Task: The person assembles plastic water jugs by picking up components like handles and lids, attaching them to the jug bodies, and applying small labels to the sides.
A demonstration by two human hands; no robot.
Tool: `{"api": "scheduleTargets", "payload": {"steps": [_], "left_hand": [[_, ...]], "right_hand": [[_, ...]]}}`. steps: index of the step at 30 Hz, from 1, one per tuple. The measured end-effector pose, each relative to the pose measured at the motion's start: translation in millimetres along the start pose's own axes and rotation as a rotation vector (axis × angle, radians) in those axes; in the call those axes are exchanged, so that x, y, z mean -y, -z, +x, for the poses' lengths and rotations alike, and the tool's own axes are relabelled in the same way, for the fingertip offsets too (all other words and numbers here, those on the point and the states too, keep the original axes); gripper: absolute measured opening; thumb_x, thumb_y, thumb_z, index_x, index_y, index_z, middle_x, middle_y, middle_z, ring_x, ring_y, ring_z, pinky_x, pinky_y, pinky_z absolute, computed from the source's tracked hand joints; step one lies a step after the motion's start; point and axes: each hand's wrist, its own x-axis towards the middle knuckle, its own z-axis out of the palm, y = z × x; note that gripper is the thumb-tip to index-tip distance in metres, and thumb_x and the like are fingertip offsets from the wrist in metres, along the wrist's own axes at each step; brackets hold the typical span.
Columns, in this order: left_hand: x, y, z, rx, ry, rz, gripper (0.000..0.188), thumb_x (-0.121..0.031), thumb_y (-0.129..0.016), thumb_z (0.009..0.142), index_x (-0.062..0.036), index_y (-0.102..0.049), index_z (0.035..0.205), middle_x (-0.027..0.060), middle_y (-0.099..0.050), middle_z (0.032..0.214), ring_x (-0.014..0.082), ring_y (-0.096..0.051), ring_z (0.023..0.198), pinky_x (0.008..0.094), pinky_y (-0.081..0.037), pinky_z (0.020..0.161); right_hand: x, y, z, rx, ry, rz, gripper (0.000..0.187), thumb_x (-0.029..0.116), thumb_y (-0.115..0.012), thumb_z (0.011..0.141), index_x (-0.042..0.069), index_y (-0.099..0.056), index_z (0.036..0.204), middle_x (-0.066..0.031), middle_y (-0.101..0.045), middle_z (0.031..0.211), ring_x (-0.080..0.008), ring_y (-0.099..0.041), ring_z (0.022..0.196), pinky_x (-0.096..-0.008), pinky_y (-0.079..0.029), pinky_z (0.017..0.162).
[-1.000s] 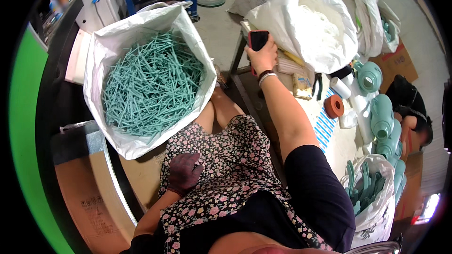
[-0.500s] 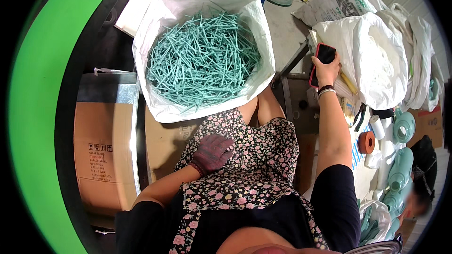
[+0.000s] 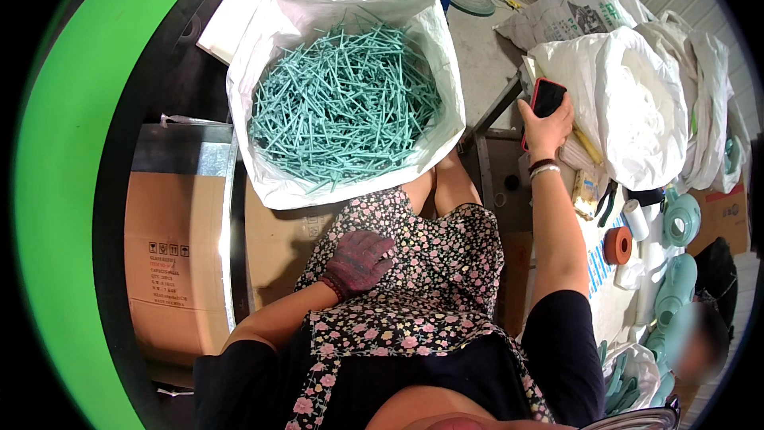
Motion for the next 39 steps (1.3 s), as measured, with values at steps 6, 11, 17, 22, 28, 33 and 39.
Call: {"api": "scheduleTargets", "payload": {"steps": [6, 11, 17, 22, 28, 33, 39], "left_hand": [[-3, 3, 7, 0.038, 0.072, -0.006, 0.037, -0.025, -0.072, 0.076, -0.0104, -0.064, 0.109, 0.0112, -0.064, 0.103, 0.0314, -0.059, 0.101, 0.0452, -0.045, 0.091], [42, 29, 11, -0.297, 0.162, 0.151, 0.04, -0.021, -0.072, 0.076, -0.008, -0.062, 0.112, 0.0123, -0.065, 0.105, 0.0327, -0.062, 0.097, 0.0428, -0.049, 0.086], [143, 102, -67, -0.386, 0.69, 0.337, 0.051, -0.028, -0.066, 0.083, -0.0047, -0.053, 0.127, 0.0176, -0.056, 0.127, 0.0342, -0.05, 0.119, 0.0446, -0.038, 0.102], [214, 130, -181, -0.558, 1.348, 0.063, 0.063, -0.03, -0.069, 0.08, 0.0006, -0.05, 0.131, 0.0214, -0.056, 0.125, 0.0278, -0.058, 0.111, 0.0349, -0.045, 0.094], [197, 164, -267, -0.375, 1.632, 0.035, 0.072, -0.038, -0.064, 0.081, 0.0005, -0.043, 0.137, 0.0258, -0.05, 0.135, 0.0335, -0.052, 0.122, 0.0375, -0.041, 0.101], [178, 164, -295, -0.11, 1.711, 0.185, 0.074, -0.045, -0.06, 0.082, -0.003, -0.041, 0.14, 0.0218, -0.046, 0.141, 0.0349, -0.048, 0.127, 0.0384, -0.039, 0.105], [165, 154, -277, 0.147, 1.608, 0.226, 0.076, -0.052, -0.055, 0.082, -0.0061, -0.041, 0.141, 0.0172, -0.04, 0.146, 0.0315, -0.042, 0.132, 0.0383, -0.033, 0.111]], "right_hand": [[11, 16, -79, 0.07, 0.575, 0.262, 0.075, 0.025, -0.079, 0.069, 0.003, -0.043, 0.132, -0.0193, -0.049, 0.13, -0.0378, -0.045, 0.122, -0.0456, -0.037, 0.103], [-34, 15, -166, 0.926, 0.273, 0.006, 0.036, 0.026, -0.07, 0.075, 0.007, -0.064, 0.105, -0.0176, -0.062, 0.107, -0.0364, -0.058, 0.102, -0.0426, -0.049, 0.087], [-80, 19, -202, 0.967, 0.199, -0.091, 0.03, 0.026, -0.068, 0.077, 0.006, -0.067, 0.1, -0.0163, -0.064, 0.103, -0.0352, -0.06, 0.099, -0.044, -0.048, 0.087], [-83, 16, -202, 0.966, 0.195, -0.086, 0.029, 0.026, -0.067, 0.082, 0.005, -0.065, 0.102, -0.0146, -0.063, 0.109, -0.0365, -0.055, 0.105, -0.0432, -0.044, 0.093], [-75, 20, -204, 0.724, 0.278, -0.236, 0.026, 0.026, -0.066, 0.081, 0.005, -0.067, 0.097, -0.0127, -0.062, 0.105, -0.0329, -0.057, 0.098, -0.0428, -0.046, 0.087], [-81, 16, -201, 0.858, 0.177, -0.17, 0.024, 0.025, -0.064, 0.086, 0.002, -0.066, 0.091, -0.0146, -0.065, 0.09, -0.032, -0.062, 0.083, -0.0407, -0.049, 0.075], [-93, 13, -203, 0.836, 0.227, -0.149, 0.022, 0.024, -0.062, 0.086, 0.003, -0.066, 0.09, -0.0144, -0.065, 0.09, -0.0328, -0.062, 0.085, -0.0403, -0.049, 0.076]]}}
